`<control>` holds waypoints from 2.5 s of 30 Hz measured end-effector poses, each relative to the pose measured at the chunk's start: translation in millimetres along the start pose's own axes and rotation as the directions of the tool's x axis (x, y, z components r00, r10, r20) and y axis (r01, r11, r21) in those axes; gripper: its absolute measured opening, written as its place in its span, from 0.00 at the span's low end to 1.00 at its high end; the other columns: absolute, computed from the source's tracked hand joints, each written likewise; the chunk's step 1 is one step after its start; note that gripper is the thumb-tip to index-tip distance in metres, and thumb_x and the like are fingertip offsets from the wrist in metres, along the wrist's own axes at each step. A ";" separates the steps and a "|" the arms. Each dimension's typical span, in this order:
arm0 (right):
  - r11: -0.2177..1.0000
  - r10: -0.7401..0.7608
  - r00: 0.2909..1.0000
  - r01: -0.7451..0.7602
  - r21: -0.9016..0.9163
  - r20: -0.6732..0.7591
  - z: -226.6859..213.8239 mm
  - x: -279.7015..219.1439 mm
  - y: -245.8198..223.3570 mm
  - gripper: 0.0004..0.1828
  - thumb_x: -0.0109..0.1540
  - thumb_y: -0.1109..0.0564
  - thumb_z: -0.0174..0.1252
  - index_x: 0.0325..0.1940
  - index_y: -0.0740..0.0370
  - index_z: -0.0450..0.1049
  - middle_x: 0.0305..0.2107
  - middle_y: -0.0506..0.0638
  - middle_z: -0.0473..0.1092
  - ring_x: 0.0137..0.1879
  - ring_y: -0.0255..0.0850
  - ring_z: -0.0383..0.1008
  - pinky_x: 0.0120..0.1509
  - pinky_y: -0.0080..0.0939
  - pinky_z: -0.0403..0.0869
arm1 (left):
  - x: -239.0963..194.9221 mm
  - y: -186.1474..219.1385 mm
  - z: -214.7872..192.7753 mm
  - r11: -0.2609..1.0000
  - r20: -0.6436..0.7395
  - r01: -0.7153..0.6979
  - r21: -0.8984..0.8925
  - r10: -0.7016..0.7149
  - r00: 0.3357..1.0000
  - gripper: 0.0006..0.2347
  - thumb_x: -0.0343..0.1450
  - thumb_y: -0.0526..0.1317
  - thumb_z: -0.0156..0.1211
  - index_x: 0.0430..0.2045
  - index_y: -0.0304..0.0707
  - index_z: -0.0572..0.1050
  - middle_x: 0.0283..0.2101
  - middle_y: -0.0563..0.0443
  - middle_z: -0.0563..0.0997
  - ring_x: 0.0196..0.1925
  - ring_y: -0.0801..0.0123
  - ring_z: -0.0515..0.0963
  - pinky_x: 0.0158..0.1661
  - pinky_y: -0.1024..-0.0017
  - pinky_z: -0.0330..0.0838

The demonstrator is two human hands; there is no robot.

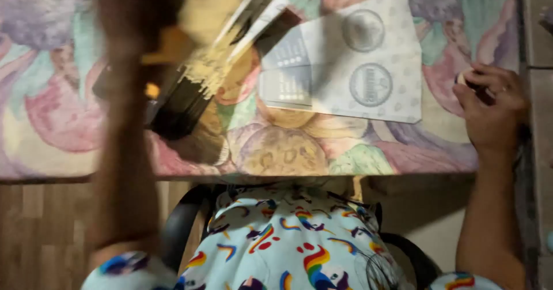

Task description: The person folds a printed paper sheet into a small packet, applies tape to seal the edges, and places the finished packet into a stack. The process is repeated multiple times with identical sheets.

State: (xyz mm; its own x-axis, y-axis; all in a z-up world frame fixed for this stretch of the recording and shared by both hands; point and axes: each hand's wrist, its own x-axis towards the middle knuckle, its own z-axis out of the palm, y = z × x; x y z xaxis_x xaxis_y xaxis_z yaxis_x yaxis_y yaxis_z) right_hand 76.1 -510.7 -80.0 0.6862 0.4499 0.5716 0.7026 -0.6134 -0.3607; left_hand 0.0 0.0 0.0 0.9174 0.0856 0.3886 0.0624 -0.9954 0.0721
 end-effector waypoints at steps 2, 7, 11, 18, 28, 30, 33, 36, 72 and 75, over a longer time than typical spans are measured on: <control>1.000 0.016 1.000 -0.016 0.013 0.009 -1.2 0.4 -1.7 0.12 0.70 0.81 0.72 0.55 0.83 0.78 0.55 0.74 0.74 0.64 0.64 0.75 0.68 0.57 0.74 | -31.2 -73.4 -14.6 0.986 -0.174 -0.076 0.146 0.101 0.980 0.08 0.79 0.30 0.65 0.50 0.30 0.74 0.45 0.37 0.78 0.45 0.46 0.78 0.49 0.56 0.71; 0.999 0.031 0.998 -0.033 0.038 0.053 -4.4 10.7 -21.4 0.09 0.74 0.79 0.65 0.57 0.85 0.76 0.57 0.74 0.69 0.61 0.63 0.74 0.57 0.53 0.76 | -44.3 -95.6 -36.7 0.970 0.305 0.041 0.238 -0.114 0.946 0.44 0.81 0.83 0.50 0.50 0.27 0.73 0.42 0.33 0.78 0.43 0.47 0.72 0.48 0.54 0.64; 0.996 0.011 0.998 -0.006 -0.086 0.060 -4.0 20.4 -54.9 0.14 0.69 0.79 0.67 0.57 0.84 0.75 0.65 0.70 0.59 0.64 0.63 0.68 0.52 0.56 0.84 | -46.7 -62.5 -65.4 0.954 0.351 0.257 -0.156 -0.190 0.917 0.32 0.66 0.61 0.74 0.51 0.34 0.69 0.52 0.29 0.70 0.52 0.32 0.69 0.49 0.43 0.62; 0.938 -0.344 0.870 0.336 0.086 0.353 7.2 47.5 -116.8 0.14 0.61 0.63 0.72 0.47 0.71 0.78 0.50 0.66 0.75 0.58 0.58 0.75 0.67 0.58 0.74 | -57.8 -75.0 -50.7 0.960 0.208 0.142 -0.241 -0.092 0.974 0.33 0.68 0.54 0.82 0.56 0.30 0.69 0.50 0.30 0.75 0.51 0.34 0.72 0.51 0.46 0.61; 0.887 -0.445 0.822 0.458 0.052 0.356 14.2 53.1 -118.1 0.11 0.62 0.64 0.71 0.44 0.74 0.80 0.47 0.64 0.78 0.55 0.58 0.79 0.62 0.55 0.79 | -63.7 29.1 -27.7 0.925 -0.180 -0.325 -0.194 0.292 0.939 0.20 0.67 0.45 0.89 0.45 0.34 0.84 0.50 0.34 0.79 0.49 0.52 0.80 0.43 0.62 0.80; 0.895 -0.439 0.833 0.438 0.083 0.336 14.9 49.8 -113.6 0.10 0.63 0.65 0.71 0.45 0.73 0.81 0.47 0.63 0.78 0.56 0.59 0.79 0.62 0.56 0.80 | -72.5 61.3 -9.6 0.841 -0.091 -0.440 -0.314 0.435 0.896 0.10 0.75 0.44 0.66 0.44 0.40 0.80 0.50 0.53 0.81 0.52 0.63 0.75 0.51 0.64 0.66; 0.905 -0.424 0.839 0.409 0.119 0.341 13.8 51.1 -113.1 0.09 0.63 0.66 0.70 0.45 0.74 0.82 0.48 0.63 0.79 0.56 0.58 0.79 0.61 0.54 0.79 | -74.0 76.4 21.7 0.719 -0.086 -0.448 -0.531 0.480 0.873 0.13 0.69 0.39 0.73 0.43 0.30 0.81 0.49 0.42 0.80 0.49 0.52 0.74 0.51 0.56 0.70; 0.952 -0.304 0.901 0.278 0.126 0.311 16.4 50.0 -116.5 0.04 0.65 0.64 0.67 0.42 0.68 0.83 0.44 0.60 0.80 0.52 0.60 0.80 0.56 0.57 0.79 | -76.1 73.2 52.9 0.730 -0.107 -0.450 -0.514 0.466 0.878 0.12 0.67 0.45 0.72 0.38 0.41 0.81 0.47 0.55 0.80 0.49 0.58 0.75 0.48 0.62 0.69; 0.961 -0.253 0.940 0.217 0.173 0.227 22.9 43.5 -119.4 0.09 0.63 0.59 0.71 0.39 0.69 0.82 0.41 0.60 0.80 0.51 0.61 0.81 0.55 0.58 0.79 | -59.2 67.7 57.8 0.632 -0.090 -0.376 -0.678 0.436 0.895 0.06 0.72 0.42 0.69 0.34 0.42 0.84 0.39 0.55 0.81 0.42 0.59 0.73 0.44 0.64 0.66; 0.961 -0.275 0.936 0.261 0.090 0.220 28.7 40.5 -124.0 0.12 0.64 0.54 0.71 0.43 0.67 0.82 0.42 0.60 0.80 0.52 0.60 0.80 0.55 0.58 0.78 | -59.7 69.6 52.5 0.656 -0.096 -0.395 -0.643 0.442 0.892 0.05 0.73 0.42 0.68 0.34 0.44 0.84 0.40 0.55 0.82 0.42 0.59 0.75 0.41 0.64 0.67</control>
State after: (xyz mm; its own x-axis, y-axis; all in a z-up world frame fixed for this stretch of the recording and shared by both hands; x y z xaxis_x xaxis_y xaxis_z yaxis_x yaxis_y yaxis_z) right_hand 22.2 -397.8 -33.3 0.4909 0.7324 0.4718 0.8712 -0.4138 -0.2641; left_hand -29.8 -76.6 -66.4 0.8080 -0.3601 0.4664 -0.5740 -0.6600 0.4847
